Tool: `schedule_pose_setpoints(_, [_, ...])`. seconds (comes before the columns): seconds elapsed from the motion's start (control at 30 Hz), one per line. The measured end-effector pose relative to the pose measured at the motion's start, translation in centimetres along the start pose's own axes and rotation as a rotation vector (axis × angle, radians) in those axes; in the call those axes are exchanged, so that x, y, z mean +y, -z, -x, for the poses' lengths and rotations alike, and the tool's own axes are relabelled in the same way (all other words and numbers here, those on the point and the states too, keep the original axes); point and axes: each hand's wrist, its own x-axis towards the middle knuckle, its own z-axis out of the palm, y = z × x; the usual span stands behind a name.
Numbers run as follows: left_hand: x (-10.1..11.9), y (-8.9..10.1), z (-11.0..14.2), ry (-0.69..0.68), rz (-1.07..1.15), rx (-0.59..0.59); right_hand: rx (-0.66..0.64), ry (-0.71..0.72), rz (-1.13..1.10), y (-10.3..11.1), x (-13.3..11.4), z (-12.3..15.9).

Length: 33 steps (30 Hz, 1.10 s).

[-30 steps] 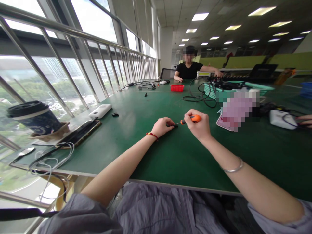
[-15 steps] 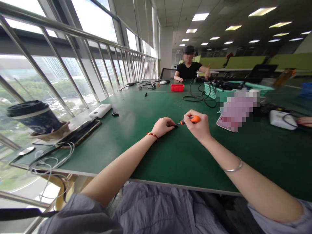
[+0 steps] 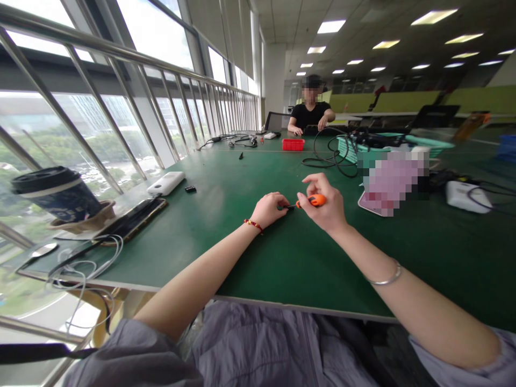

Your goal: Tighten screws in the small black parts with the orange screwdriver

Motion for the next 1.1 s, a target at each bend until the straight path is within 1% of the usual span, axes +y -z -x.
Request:
schedule_pose_setpoints(0.13, [0.08,0.08,0.01,-0.011,0.0,0.001,-0.051,-0.032,0.025,0.02,-0.23,0.1])
schedule_pose_setpoints(0.27, [0.19,0.2,0.0,-0.006,-0.006,-0.008,-0.018,0.01,-0.055,-0.12,-0.07,0.14])
schedule_pose_setpoints(0.33, [0.2,0.19,0.01,-0.006,-0.001,-0.005,0.01,0.03,-0.059,-0.22,-0.04,0.1])
schedule_pose_setpoints(0.47, [0.16,0.09,0.05,-0.001,0.003,0.005,-0.007,-0.044,0.017,-0.27,-0.39,0.08])
schedule_pose_setpoints(0.57, [0.12,0.03,0.07,-0.004,0.002,0.003,-0.027,-0.079,-0.01,-0.21,-0.58,0.11])
schedule_pose_setpoints(0.63, [0.08,0.01,0.06,-0.001,0.005,-0.001,-0.014,-0.069,-0.032,-0.2,-0.5,0.13])
schedule_pose_setpoints(0.77, [-0.05,-0.02,0.04,0.006,0.007,-0.001,0.038,-0.004,-0.056,-0.31,-0.22,0.16])
schedule_pose_setpoints(0.83, [-0.1,-0.02,0.02,-0.001,0.011,-0.002,0.056,-0.024,-0.015,-0.35,-0.26,0.17])
schedule_pose_setpoints(0.9, [-0.11,0.0,0.01,-0.005,0.018,-0.004,0.061,-0.083,0.037,-0.35,-0.42,0.19])
schedule_pose_setpoints(0.97, [-0.07,0.04,-0.01,-0.002,0.024,-0.008,0.055,-0.121,0.04,-0.33,-0.59,0.21])
schedule_pose_setpoints(1.03, [-0.02,0.05,-0.01,0.003,0.026,-0.012,0.051,-0.118,0.006,-0.32,-0.63,0.23])
schedule_pose_setpoints(1.1, [0.02,0.04,-0.02,0.008,0.021,-0.009,0.05,-0.082,-0.035,-0.34,-0.55,0.23])
